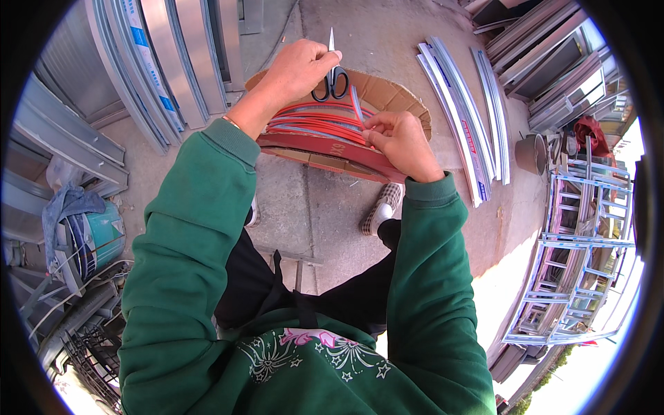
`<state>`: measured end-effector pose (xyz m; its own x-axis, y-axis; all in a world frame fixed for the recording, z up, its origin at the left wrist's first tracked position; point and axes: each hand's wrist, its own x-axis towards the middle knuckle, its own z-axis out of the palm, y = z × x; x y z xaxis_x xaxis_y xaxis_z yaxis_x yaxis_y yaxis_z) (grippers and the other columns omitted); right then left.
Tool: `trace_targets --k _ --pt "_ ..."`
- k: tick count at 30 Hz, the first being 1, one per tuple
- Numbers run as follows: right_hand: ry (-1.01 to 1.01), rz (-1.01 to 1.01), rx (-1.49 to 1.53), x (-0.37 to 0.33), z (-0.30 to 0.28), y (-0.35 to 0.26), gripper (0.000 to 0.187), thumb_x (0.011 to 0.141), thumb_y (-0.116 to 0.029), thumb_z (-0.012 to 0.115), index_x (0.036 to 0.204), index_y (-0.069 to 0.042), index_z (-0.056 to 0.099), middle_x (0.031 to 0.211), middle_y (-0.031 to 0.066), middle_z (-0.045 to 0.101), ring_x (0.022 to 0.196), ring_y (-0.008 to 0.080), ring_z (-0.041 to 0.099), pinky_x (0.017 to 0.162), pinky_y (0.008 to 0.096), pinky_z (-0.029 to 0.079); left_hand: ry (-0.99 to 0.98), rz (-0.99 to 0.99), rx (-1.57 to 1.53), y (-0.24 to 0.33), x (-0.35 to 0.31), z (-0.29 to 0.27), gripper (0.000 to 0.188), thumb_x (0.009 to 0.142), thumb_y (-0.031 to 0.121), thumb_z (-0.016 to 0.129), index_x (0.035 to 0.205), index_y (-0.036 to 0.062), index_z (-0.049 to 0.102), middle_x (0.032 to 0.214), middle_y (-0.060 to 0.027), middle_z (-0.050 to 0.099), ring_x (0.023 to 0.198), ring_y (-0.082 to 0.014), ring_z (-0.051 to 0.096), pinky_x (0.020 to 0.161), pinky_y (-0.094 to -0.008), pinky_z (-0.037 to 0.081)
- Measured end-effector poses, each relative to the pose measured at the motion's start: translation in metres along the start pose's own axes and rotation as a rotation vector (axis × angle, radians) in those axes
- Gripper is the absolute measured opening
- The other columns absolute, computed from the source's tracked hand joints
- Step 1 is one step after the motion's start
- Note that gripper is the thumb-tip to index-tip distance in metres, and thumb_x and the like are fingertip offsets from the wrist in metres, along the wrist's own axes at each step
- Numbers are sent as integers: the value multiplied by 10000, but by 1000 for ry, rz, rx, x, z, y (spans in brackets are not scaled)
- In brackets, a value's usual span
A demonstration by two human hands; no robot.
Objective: The person uses scissors to cut a red cable and then strips the insulation from the ends of the cut pieces. They handle a cardboard cable spool and several metal profiles in a workshop setting.
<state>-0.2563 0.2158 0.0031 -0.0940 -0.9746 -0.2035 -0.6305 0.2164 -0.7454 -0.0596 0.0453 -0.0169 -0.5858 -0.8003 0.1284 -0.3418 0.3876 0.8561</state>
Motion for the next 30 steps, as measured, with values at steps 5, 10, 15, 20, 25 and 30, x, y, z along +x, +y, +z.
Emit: trace_targets --k 5,10,15,20,25,30 --pt "51 12 155 3 10 6 133 877 -51 729 886 82 734 712 116 725 685 147 687 645 318 537 -7 -8 -18 5 -3 0 531 997 413 617 768 -65 588 627 -74 372 625 -158 379 594 -383 377" --pt "37 37 311 8 16 10 116 894 -36 704 934 72 694 767 100 732 654 122 648 594 281 499 -10 -17 -38 7 -4 0 530 1002 406 613 748 -56 561 631 -55 352 626 -150 363 587 -385 361" --pt "-106 233 684 19 12 9 112 996 -82 674 983 29 668 816 44 698 552 40 499 503 197 387 -28 10 9 3 -2 2 521 1007 409 610 789 -63 639 638 -45 358 625 -136 372 584 -380 357" --pt "-104 290 841 23 17 9 181 1036 -123 665 1085 47 706 819 24 685 515 18 441 477 174 342 -45 8 27 -1 -1 0 499 1010 414 608 894 -54 738 642 -41 364 630 -127 394 582 -374 355" --pt "-29 264 881 21 17 11 191 1036 -120 664 1084 54 725 830 38 708 512 21 438 474 179 342 -45 -39 -64 0 -5 1 479 1012 407 610 906 -34 761 605 -27 422 613 -108 423 574 -348 363" --pt "-9 276 810 23 21 13 182 1033 -125 667 1060 41 736 870 56 744 518 28 464 477 182 355 -79 -69 -61 7 -9 1 460 1017 388 608 914 -30 769 587 -1 480 600 -96 444 564 -325 371"
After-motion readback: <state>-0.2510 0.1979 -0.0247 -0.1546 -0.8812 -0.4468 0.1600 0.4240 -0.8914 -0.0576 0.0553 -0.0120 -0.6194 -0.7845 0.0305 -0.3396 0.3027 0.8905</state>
